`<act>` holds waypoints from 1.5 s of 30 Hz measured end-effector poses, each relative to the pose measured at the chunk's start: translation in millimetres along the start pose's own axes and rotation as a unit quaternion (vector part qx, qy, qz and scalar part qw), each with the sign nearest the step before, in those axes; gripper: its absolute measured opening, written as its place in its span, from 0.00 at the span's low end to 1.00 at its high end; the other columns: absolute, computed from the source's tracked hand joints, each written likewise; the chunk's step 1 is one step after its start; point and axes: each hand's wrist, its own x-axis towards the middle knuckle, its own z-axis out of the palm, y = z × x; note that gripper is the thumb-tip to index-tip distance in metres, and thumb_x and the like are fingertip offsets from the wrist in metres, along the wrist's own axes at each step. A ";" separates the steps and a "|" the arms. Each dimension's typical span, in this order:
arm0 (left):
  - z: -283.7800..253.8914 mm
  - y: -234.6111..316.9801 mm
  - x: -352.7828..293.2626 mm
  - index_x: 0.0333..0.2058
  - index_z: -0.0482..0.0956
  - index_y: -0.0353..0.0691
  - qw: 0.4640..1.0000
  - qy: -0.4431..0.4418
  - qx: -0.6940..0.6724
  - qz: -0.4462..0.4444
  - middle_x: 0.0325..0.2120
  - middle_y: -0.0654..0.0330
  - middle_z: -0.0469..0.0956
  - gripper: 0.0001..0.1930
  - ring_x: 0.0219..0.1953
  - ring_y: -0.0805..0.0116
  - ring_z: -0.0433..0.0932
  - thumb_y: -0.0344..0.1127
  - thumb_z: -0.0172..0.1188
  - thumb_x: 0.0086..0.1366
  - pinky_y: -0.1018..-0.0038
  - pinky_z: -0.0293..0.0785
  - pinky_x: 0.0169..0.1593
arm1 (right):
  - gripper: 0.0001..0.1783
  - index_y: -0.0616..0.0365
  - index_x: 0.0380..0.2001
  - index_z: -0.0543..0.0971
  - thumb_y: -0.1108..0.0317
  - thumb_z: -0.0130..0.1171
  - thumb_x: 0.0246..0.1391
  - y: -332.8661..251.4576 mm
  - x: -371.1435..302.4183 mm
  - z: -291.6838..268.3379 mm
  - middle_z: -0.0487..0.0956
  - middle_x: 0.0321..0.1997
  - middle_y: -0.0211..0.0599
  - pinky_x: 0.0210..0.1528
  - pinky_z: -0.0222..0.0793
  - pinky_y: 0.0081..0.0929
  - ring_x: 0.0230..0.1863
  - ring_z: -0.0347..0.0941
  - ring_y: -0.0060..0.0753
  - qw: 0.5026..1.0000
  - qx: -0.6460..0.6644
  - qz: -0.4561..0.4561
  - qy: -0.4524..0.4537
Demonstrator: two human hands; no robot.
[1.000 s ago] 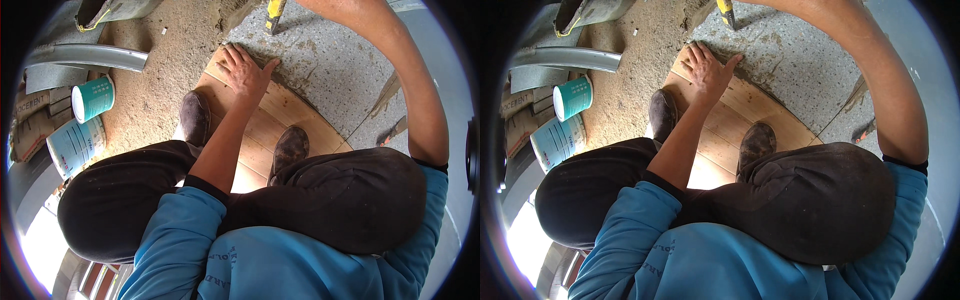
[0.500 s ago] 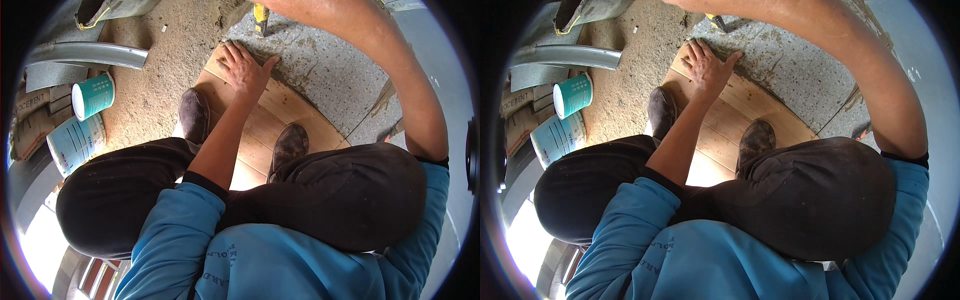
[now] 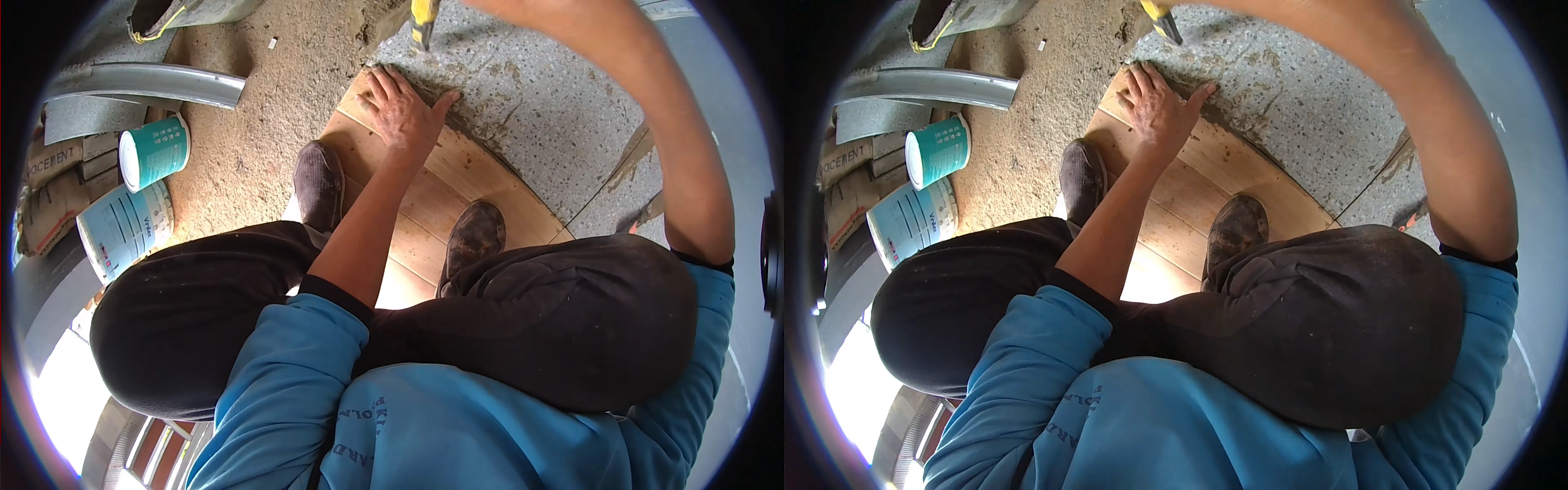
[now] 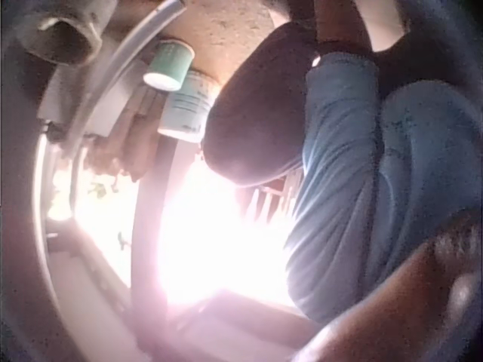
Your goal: Replacing or repairing a floor tile by applying adhesive and leveling the tile.
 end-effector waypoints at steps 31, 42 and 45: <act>5.4 -0.3 -0.3 0.74 0.52 0.21 1.000 0.017 -0.010 -0.007 0.76 0.37 0.49 0.68 0.80 0.42 0.43 0.84 0.53 0.58 0.42 0.39 0.78 | 0.10 0.70 0.31 0.75 0.73 0.52 0.63 22.4 9.1 34.0 0.74 0.19 0.40 0.24 0.68 0.36 0.19 0.71 0.32 0.981 -0.035 -0.153 0.112; 6.6 0.3 -0.4 0.74 0.52 0.21 1.000 0.008 -0.009 -0.009 0.76 0.37 0.50 0.68 0.80 0.43 0.43 0.84 0.52 0.59 0.42 0.40 0.78 | 0.10 0.71 0.33 0.76 0.71 0.54 0.63 2.0 13.8 24.0 0.76 0.19 0.43 0.25 0.70 0.38 0.21 0.75 0.34 0.996 0.011 -0.077 0.051; 6.1 -0.6 -0.5 0.74 0.51 0.21 1.000 0.006 -0.018 -0.006 0.76 0.37 0.50 0.67 0.80 0.42 0.43 0.84 0.52 0.59 0.42 0.39 0.78 | 0.11 0.72 0.33 0.77 0.71 0.55 0.62 -1.4 20.7 26.0 0.78 0.21 0.48 0.26 0.71 0.40 0.21 0.76 0.37 0.999 -0.008 -0.021 0.046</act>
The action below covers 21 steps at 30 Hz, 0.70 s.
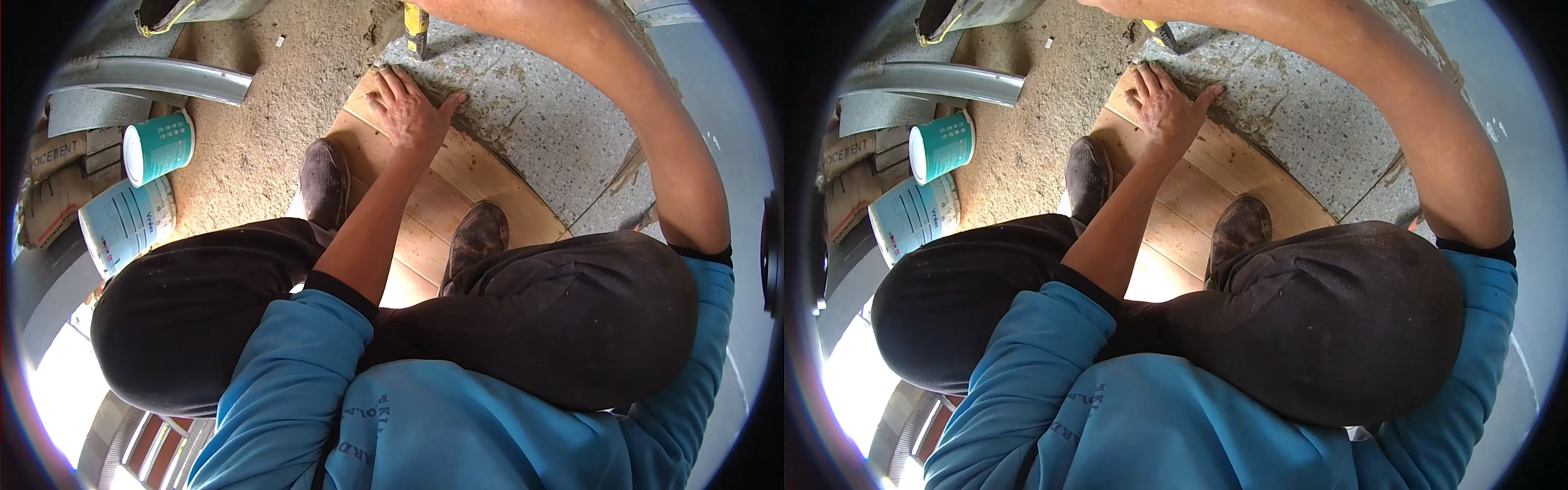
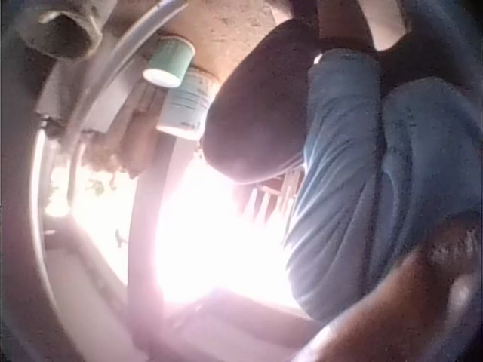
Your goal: Replacing or repairing a floor tile by applying adhesive and leveling the tile.
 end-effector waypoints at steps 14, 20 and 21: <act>-12.2 -18.2 8.1 0.75 0.51 0.27 1.000 -0.006 0.008 0.009 0.77 0.42 0.50 0.63 0.81 0.47 0.42 0.81 0.52 0.62 0.39 0.33 0.78 | 0.10 0.72 0.31 0.76 0.72 0.54 0.62 34.2 -6.8 7.1 0.77 0.20 0.45 0.25 0.71 0.40 0.20 0.74 0.37 0.996 0.020 -0.082 -0.030; -9.3 -37.1 2.8 0.76 0.51 0.30 0.999 0.013 0.015 0.051 0.77 0.45 0.52 0.59 0.80 0.45 0.43 0.81 0.44 0.67 0.33 0.29 0.77 | 0.11 0.72 0.33 0.77 0.71 0.55 0.63 19.7 -19.7 5.6 0.77 0.21 0.44 0.24 0.71 0.38 0.20 0.74 0.36 0.994 0.004 -0.103 0.045; -8.8 -38.8 2.5 0.76 0.51 0.30 0.998 0.013 0.010 0.055 0.78 0.46 0.51 0.59 0.81 0.46 0.42 0.80 0.44 0.67 0.33 0.28 0.77 | 0.11 0.72 0.34 0.76 0.71 0.55 0.63 16.4 -20.1 3.8 0.77 0.21 0.44 0.25 0.71 0.38 0.20 0.74 0.35 0.995 -0.001 -0.088 0.040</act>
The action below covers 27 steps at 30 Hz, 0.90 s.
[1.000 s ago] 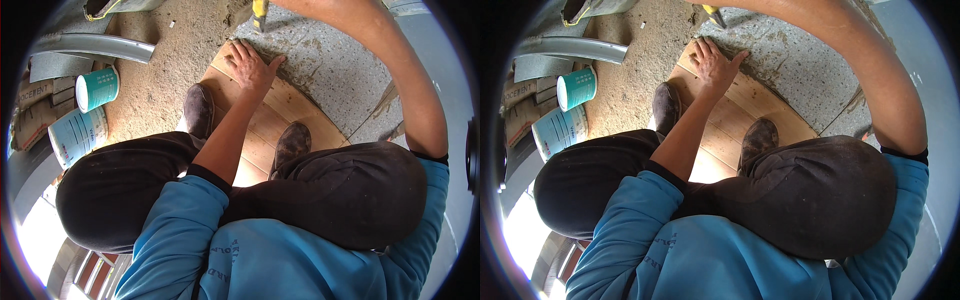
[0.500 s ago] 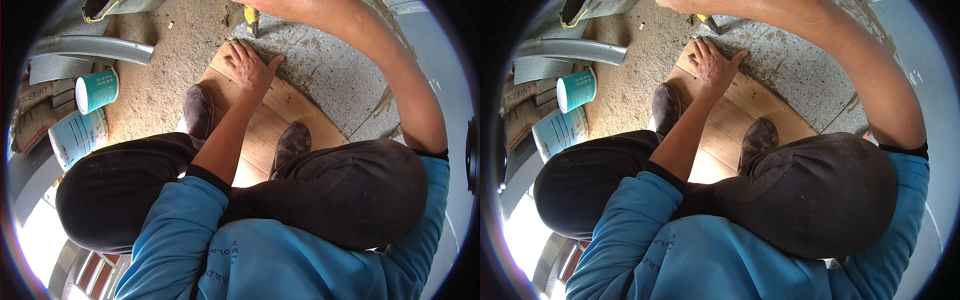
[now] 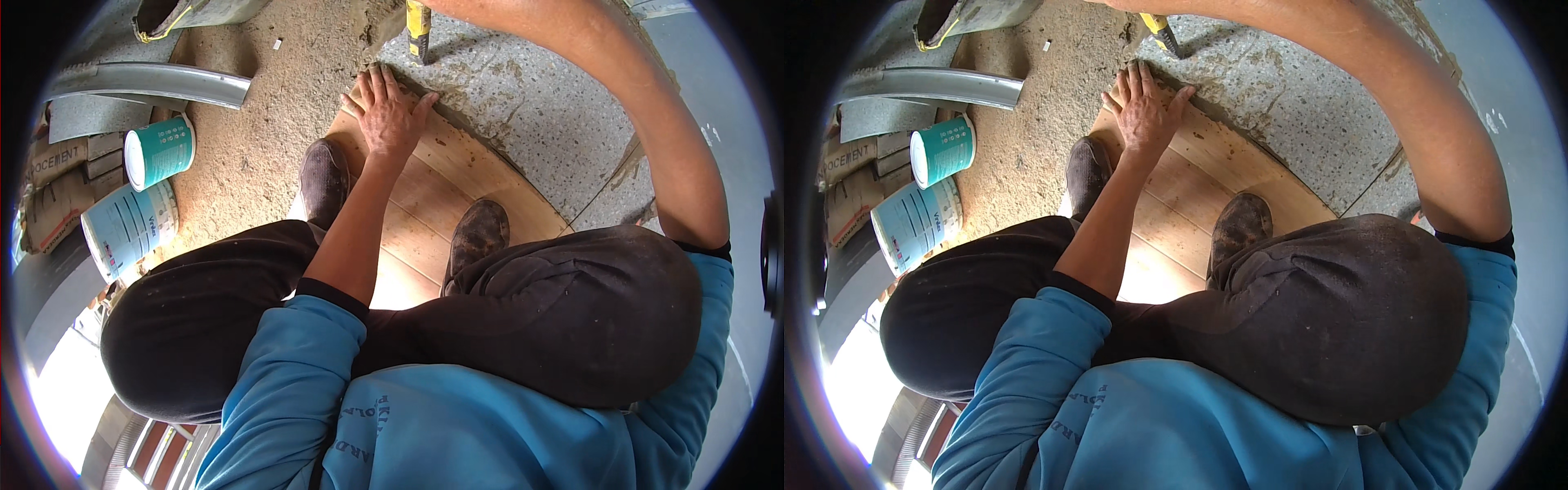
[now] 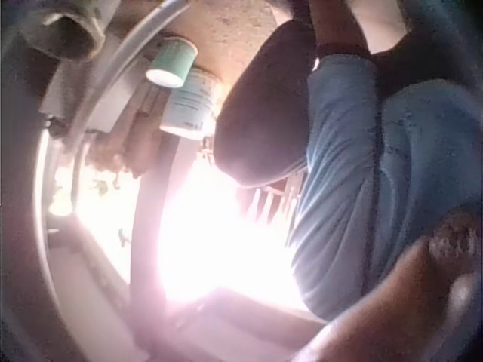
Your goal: Replacing or repairing a floor tile by applying adhesive and leveling the tile.
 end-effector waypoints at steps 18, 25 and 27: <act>0.6 -6.5 -3.7 0.76 0.49 0.29 1.000 -0.008 0.006 0.023 0.78 0.45 0.49 0.59 0.81 0.46 0.41 0.81 0.41 0.68 0.31 0.30 0.76 | 0.12 0.67 0.26 0.73 0.72 0.55 0.64 5.7 -2.7 -19.0 0.67 0.15 0.30 0.17 0.58 0.30 0.14 0.60 0.23 0.980 -0.088 -0.158 0.084; -2.4 -5.2 -3.1 0.76 0.48 0.29 1.000 -0.018 0.013 0.018 0.78 0.46 0.48 0.60 0.81 0.47 0.42 0.82 0.40 0.67 0.32 0.30 0.77 | 0.09 0.68 0.30 0.76 0.73 0.55 0.64 -7.0 1.4 -3.2 0.70 0.17 0.30 0.17 0.61 0.31 0.14 0.63 0.23 0.999 0.021 0.047 -0.004; -2.6 -5.3 -3.2 0.76 0.49 0.29 0.999 -0.022 0.016 0.017 0.78 0.46 0.49 0.60 0.81 0.47 0.42 0.82 0.40 0.67 0.33 0.30 0.77 | 0.09 0.68 0.32 0.77 0.73 0.54 0.64 -7.4 -2.5 -3.2 0.71 0.18 0.31 0.16 0.62 0.30 0.14 0.64 0.24 0.999 0.009 0.025 0.026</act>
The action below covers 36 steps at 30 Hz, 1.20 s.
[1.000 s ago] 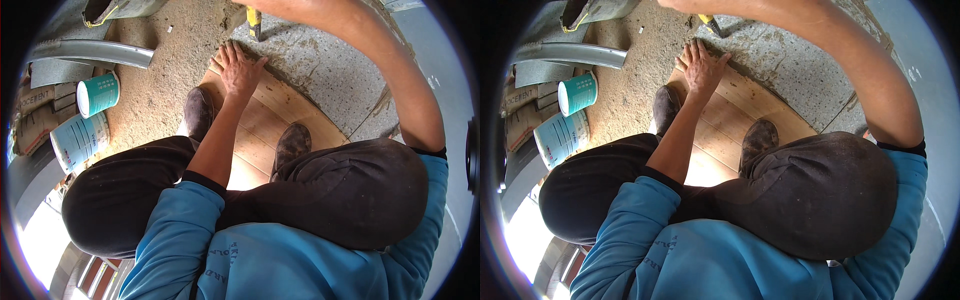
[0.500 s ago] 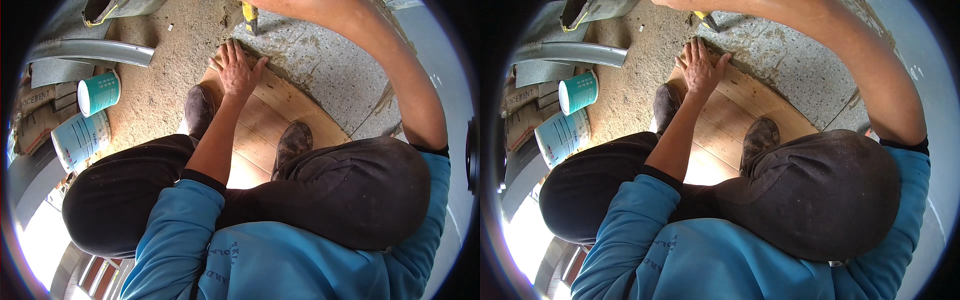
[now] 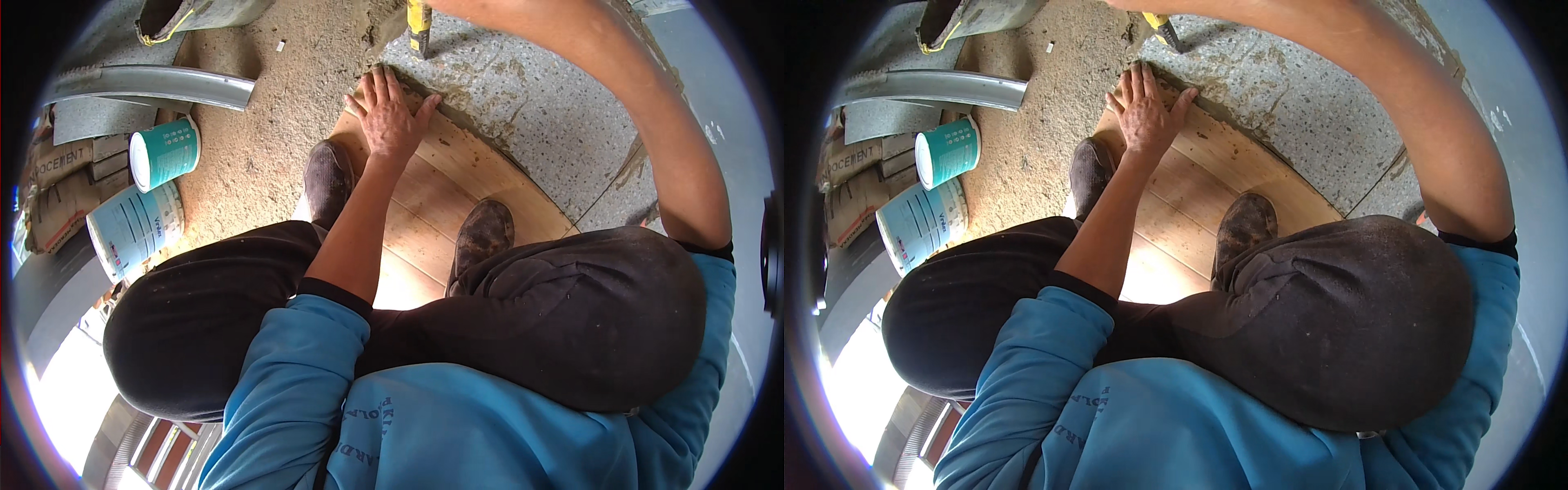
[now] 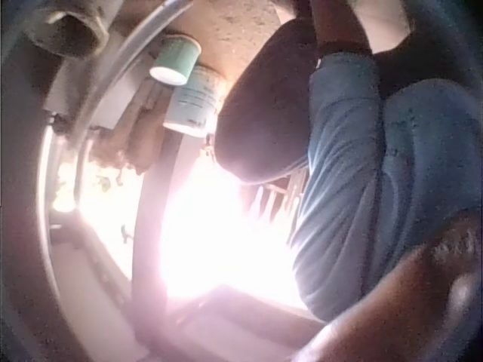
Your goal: Replacing or repairing a floor tile by applying adhesive and leveling the tile.
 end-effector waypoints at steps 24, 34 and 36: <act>-1.9 9.3 4.2 0.75 0.51 0.28 1.000 0.012 -0.021 -0.007 0.78 0.45 0.50 0.58 0.81 0.46 0.42 0.78 0.45 0.68 0.35 0.30 0.77 | 0.10 0.68 0.31 0.76 0.73 0.51 0.66 16.0 4.4 1.1 0.72 0.19 0.33 0.22 0.68 0.31 0.18 0.70 0.28 0.998 0.013 -0.025 -0.061; 8.7 9.0 -5.2 0.74 0.53 0.26 0.995 0.043 -0.087 0.019 0.77 0.41 0.51 0.56 0.80 0.43 0.42 0.76 0.47 0.70 0.42 0.32 0.79 | 0.10 0.67 0.29 0.74 0.70 0.56 0.63 27.8 2.6 -3.3 0.71 0.19 0.33 0.23 0.64 0.32 0.20 0.68 0.25 1.000 -0.011 -0.008 -0.009; 7.0 11.4 -4.5 0.74 0.53 0.26 0.996 0.046 -0.070 0.011 0.77 0.41 0.52 0.56 0.80 0.43 0.42 0.75 0.47 0.70 0.42 0.32 0.79 | 0.10 0.67 0.30 0.74 0.70 0.56 0.63 28.4 0.2 -3.0 0.71 0.19 0.34 0.23 0.65 0.33 0.20 0.68 0.25 0.999 -0.035 -0.009 -0.006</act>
